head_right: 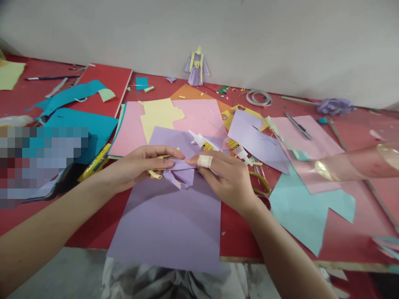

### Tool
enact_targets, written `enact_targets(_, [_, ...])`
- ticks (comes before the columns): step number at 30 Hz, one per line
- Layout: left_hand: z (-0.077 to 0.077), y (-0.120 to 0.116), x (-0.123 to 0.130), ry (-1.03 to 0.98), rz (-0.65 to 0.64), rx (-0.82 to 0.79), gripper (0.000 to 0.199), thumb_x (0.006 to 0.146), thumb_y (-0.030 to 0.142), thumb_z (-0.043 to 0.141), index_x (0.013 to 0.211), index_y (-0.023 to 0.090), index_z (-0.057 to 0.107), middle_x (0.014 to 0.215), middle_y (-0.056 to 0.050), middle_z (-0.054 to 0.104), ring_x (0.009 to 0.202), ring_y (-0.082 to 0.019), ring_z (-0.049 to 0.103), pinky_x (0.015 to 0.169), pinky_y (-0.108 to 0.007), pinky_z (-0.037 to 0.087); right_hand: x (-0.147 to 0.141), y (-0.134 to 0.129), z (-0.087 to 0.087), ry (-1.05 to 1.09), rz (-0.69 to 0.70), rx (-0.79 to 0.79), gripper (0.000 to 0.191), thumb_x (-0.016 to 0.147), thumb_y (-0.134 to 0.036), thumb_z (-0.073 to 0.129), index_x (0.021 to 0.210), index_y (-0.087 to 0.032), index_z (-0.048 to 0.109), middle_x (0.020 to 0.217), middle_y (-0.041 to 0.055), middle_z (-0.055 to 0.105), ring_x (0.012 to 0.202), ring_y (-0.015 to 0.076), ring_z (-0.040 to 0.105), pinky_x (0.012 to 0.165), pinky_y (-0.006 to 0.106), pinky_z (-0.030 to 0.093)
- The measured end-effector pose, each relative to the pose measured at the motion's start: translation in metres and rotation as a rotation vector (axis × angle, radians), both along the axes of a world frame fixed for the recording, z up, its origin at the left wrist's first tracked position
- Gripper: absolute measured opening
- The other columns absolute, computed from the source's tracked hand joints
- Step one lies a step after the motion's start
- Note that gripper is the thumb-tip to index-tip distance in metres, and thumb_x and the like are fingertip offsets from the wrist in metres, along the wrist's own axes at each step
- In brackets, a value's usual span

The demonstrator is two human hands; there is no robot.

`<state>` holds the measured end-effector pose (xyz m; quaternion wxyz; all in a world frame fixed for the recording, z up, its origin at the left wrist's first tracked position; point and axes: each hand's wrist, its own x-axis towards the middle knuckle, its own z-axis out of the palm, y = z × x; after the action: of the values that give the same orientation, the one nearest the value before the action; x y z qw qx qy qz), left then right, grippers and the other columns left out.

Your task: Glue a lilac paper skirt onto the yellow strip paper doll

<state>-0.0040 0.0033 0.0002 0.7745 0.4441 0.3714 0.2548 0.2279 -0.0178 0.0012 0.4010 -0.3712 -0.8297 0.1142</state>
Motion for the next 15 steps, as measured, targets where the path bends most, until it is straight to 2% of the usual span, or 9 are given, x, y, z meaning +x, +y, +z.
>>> enact_targets(5, [-0.0013,-0.0007,0.0001,-0.015,0.002,-0.006,0.027,0.083,0.034,0.073,0.107,0.022,0.073,0.065,0.005,0.041,0.059,-0.006,0.037,0.052,-0.018,0.028,0.0009,0.0007,-0.0010,0.010,0.003,-0.020,0.031,0.088,-0.005,0.060,0.100,-0.030,0.073,0.095,-0.0013,0.077,0.087,0.0155,0.074,0.077,0.029,0.061])
enact_targets(10, [-0.0014,-0.0004,0.0005,-0.029,0.009,-0.011,0.025,0.085,0.033,0.070,0.107,0.022,0.074,0.062,0.005,0.040,0.057,-0.007,0.036,0.052,-0.019,0.030,0.0010,-0.0001,-0.0004,0.009,-0.008,-0.032,0.029,0.089,-0.007,0.060,0.099,-0.030,0.073,0.094,-0.0016,0.077,0.082,0.0150,0.074,0.072,0.028,0.061])
enact_targets(15, [-0.0015,0.0006,0.0009,-0.023,0.009,-0.009,0.021,0.086,0.031,0.070,0.105,0.024,0.075,0.065,0.005,0.040,0.059,-0.006,0.037,0.051,-0.017,0.030,0.0003,0.0002,0.0000,0.017,0.028,-0.026,0.031,0.088,-0.004,0.061,0.100,-0.030,0.073,0.095,-0.0011,0.077,0.086,0.0154,0.074,0.076,0.029,0.061])
